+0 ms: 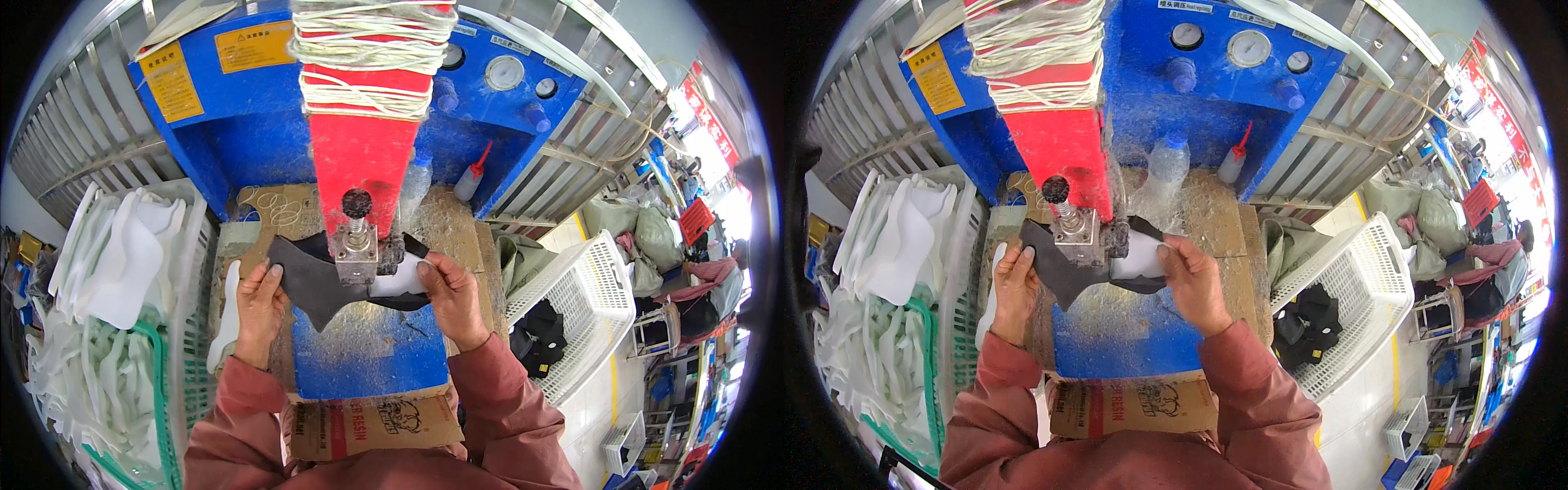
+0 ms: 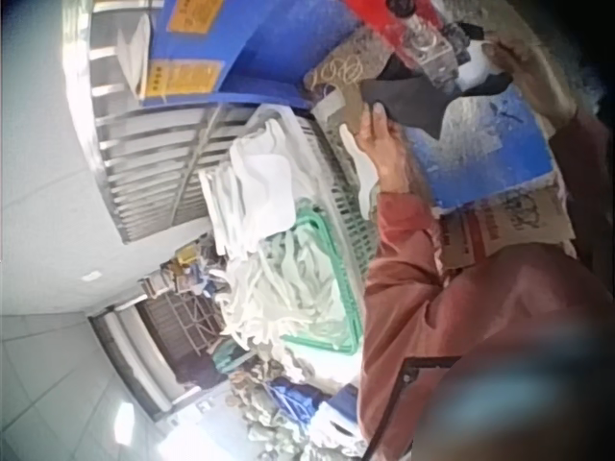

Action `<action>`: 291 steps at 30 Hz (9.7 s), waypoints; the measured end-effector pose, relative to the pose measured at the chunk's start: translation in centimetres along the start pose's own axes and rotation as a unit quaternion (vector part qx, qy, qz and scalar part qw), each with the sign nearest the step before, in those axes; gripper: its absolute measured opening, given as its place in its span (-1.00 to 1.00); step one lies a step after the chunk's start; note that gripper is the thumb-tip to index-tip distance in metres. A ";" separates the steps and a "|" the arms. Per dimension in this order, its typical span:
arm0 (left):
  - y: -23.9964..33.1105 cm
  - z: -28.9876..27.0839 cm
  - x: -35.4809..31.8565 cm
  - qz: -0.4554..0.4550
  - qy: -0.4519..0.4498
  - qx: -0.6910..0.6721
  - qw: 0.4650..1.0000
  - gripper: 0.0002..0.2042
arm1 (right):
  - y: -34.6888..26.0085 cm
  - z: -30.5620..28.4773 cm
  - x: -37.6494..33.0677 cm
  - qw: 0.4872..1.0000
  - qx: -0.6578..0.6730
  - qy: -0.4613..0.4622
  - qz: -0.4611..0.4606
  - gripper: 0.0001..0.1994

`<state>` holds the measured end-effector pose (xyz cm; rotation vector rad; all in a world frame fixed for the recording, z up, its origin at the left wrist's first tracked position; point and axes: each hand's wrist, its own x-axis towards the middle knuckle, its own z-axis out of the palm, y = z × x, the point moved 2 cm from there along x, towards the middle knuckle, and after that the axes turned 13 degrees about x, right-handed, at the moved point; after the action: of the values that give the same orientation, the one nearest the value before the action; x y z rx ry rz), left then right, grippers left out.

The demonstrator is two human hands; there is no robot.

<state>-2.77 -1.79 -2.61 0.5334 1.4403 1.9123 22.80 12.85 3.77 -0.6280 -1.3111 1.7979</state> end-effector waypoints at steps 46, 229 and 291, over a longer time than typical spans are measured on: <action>2.4 6.2 3.6 -0.043 -0.136 0.018 0.990 -0.74 | -1.0 -3.9 -0.3 0.995 0.060 0.057 -0.054 -0.86; -2.7 6.9 -18.8 -0.263 -0.163 -0.188 0.932 -0.77 | -3.3 0.2 -16.6 0.832 -0.495 -0.132 -0.211 -0.53; -2.1 0.7 -12.0 -0.119 -0.119 -0.046 0.985 -0.45 | -3.1 0.8 5.7 0.972 -0.159 -0.146 0.092 -0.81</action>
<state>6.54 -9.68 -3.56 0.5040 1.1985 1.6568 19.98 17.60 7.38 -0.6950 -1.8164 1.8973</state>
